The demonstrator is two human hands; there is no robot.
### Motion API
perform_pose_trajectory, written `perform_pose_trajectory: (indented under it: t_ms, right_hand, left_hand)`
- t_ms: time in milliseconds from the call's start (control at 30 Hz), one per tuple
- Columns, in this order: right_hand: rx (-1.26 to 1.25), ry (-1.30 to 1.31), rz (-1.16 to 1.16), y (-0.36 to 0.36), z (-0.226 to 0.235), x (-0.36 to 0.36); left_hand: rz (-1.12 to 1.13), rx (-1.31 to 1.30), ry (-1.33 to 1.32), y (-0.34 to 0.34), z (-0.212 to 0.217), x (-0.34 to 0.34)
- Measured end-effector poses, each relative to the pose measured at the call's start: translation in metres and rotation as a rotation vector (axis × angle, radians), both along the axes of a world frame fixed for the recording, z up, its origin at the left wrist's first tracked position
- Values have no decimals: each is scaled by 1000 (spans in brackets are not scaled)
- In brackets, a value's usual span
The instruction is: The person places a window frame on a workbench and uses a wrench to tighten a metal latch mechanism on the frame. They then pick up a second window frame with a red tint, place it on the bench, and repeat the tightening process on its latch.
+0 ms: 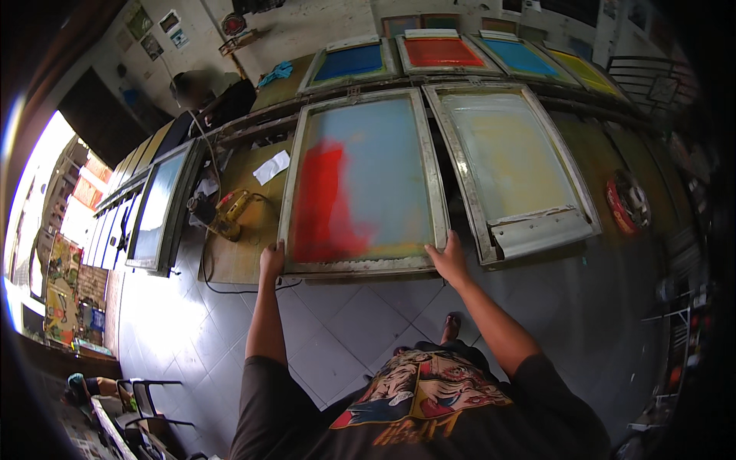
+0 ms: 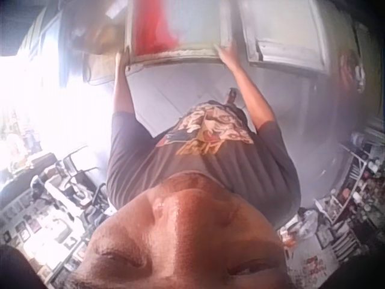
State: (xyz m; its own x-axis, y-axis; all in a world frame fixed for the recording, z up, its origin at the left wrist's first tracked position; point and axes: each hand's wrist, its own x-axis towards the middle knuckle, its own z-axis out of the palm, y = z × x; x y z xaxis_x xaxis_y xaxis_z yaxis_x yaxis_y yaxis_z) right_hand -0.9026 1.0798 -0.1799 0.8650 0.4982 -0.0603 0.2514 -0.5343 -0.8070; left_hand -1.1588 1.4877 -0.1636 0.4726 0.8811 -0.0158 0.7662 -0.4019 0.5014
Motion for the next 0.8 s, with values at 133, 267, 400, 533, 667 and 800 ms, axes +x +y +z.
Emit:
perform_pose_trajectory:
  t_ms: [133,267,400,533,667,800]
  right_hand:
    - [16,-65,-83,6,2,-5]
    - [210,-39,-146,7,10,-2]
    - [269,-10,-165,8,36,0]
    - [346,-95,-207,-6,58,-13]
    - [470,-192,-197,-31,85,-23]
    - [659,87,-183,-76,138,-22]
  left_hand:
    - [54,89,-7,-15,10,10]
    - [135,37,13,-13,13,12]
    - [159,9,-81,-1,5,-2]
    - [225,-110,-272,-34,26,-9]
    - [247,-185,-525,-62,49,-29]
    - [188,-110,-769,-97,71,-45]
